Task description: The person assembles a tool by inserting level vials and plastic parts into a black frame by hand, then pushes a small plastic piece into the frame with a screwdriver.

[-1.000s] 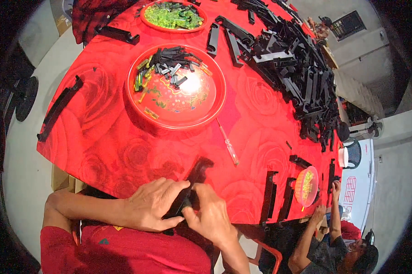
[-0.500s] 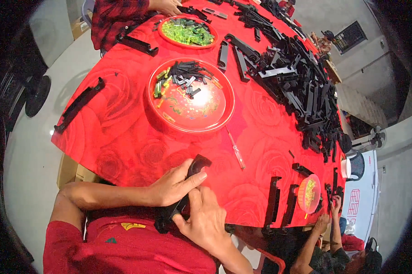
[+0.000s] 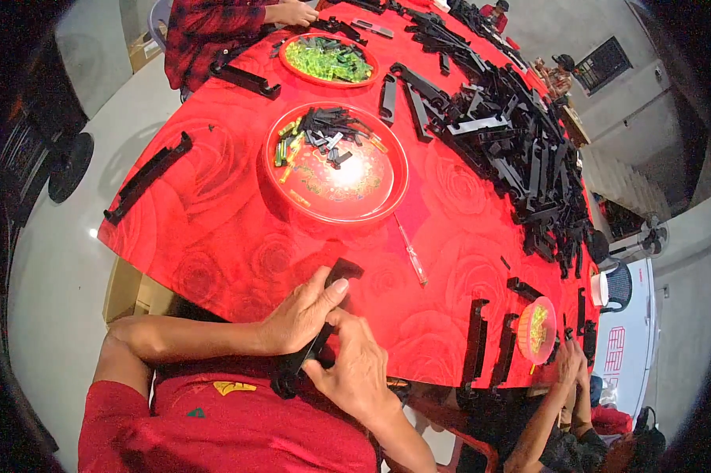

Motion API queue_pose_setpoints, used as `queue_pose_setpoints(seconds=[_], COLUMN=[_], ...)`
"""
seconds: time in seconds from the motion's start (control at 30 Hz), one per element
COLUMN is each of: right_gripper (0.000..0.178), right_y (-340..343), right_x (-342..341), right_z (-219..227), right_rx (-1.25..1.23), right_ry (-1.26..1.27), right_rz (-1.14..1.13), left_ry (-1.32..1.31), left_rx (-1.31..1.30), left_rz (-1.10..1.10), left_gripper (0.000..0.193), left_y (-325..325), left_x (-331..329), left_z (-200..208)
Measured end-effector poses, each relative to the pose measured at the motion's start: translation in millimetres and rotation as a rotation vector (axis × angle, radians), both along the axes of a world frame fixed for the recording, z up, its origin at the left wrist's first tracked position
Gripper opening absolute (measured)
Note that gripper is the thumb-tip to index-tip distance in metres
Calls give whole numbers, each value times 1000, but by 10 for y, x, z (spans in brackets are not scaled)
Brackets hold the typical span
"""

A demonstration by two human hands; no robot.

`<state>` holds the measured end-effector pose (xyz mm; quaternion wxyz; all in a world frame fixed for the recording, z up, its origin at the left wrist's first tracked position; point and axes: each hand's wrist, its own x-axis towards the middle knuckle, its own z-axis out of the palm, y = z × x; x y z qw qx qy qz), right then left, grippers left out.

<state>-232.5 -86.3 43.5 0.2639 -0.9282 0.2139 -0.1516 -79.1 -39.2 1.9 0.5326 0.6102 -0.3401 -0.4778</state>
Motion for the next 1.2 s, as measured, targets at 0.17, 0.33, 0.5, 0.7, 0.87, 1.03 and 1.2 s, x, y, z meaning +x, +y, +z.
queue_pose_setpoints(seconds=[0.17, 0.33, 0.5, 0.7, 0.87, 1.03, 1.2], right_gripper=[71, 76, 81, 79, 83, 75, 79], right_y=[-19, 41, 83, 159, 166, 204, 198], right_x=[100, 76, 75, -7, 22, 4, 0], right_z=[-6, -88, -126, -141, -91, -96, -92], right_rx=[-65, -12, 59, 81, -77, -31, -69], right_ry=[-71, -60, -37, -63, -108, -129, -97], right_rz=[-30, -32, -29, -15, 47, 28, 41], left_ry=[-40, -51, -88, -45, -41, -31, -6], left_rx=[-162, -177, -146, -111, -203, -219, -211], left_rz=[7, 9, 78, -49, -20, -66, -51], left_gripper=[47, 50, 52, 40, 44, 39, 46], left_y=[-40, -17, 9, 113, 128, 135, 140], left_x=[50, 36, -21, -35, -53, -34, -44], left_z=[-40, -69, -143, -80, -50, -70, -36])
